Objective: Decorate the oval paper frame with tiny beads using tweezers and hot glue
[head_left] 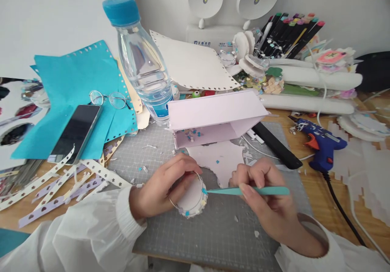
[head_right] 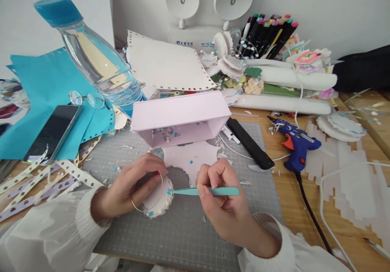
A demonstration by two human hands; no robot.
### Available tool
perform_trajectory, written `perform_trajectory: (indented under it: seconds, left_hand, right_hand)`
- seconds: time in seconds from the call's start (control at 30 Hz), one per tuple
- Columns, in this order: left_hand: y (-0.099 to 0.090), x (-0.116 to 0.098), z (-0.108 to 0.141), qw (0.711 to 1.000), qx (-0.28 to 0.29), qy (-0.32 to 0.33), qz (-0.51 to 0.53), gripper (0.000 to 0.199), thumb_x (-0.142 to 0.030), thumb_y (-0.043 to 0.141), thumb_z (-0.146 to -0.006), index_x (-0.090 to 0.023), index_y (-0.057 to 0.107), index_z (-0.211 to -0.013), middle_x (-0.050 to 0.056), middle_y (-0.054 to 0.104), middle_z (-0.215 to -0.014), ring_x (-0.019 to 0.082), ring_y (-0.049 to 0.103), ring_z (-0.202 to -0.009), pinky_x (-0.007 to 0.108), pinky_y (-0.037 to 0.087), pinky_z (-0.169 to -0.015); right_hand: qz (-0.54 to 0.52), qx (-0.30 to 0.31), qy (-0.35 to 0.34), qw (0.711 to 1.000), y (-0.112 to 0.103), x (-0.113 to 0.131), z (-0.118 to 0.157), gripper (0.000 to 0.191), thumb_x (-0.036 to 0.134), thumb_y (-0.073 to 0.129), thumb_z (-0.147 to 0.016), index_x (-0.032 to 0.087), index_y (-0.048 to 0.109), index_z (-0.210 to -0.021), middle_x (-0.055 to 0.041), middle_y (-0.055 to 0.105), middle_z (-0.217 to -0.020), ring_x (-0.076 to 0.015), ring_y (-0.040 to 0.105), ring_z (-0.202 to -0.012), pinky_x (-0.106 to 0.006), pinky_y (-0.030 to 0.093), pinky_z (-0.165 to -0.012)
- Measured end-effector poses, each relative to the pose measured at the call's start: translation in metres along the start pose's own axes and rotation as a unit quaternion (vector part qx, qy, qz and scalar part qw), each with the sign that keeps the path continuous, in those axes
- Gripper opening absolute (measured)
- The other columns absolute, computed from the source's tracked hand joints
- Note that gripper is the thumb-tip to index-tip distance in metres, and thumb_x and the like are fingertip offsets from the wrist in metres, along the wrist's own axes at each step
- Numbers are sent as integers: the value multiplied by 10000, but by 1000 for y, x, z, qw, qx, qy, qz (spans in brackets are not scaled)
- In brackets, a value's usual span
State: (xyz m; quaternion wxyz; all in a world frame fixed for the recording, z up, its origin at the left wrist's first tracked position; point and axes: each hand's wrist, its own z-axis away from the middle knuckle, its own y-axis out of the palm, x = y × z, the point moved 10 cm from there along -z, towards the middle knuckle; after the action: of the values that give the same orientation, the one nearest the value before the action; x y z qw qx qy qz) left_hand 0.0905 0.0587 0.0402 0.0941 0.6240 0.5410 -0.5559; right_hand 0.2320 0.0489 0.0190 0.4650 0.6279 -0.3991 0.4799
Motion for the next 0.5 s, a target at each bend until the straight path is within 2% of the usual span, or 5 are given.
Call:
perform_trajectory:
  seconds: [0.37,0.5]
  left_hand:
    - [2,-1,-1,1000,8,8,7,273,14,461,-872,-142,521,-1088,87,589,-984,162,549,-948,282,471,-839]
    - [2,-1,-1,1000,8,9,6,271,7,463,-874,-147,521,-1089,91,593,-984,167,551,-950,292,476,-839]
  right_hand:
    - [45,24,-38,998,2,4,8,189,159,434,-938,249,333,-806,39,356,-666,-129,351,-599,-285,318,-560]
    - [52,14,-58,997,2,9,8,190,136,422,-933,243,335,-803,42,338,-662,-126,341,-591,-283,312,-556]
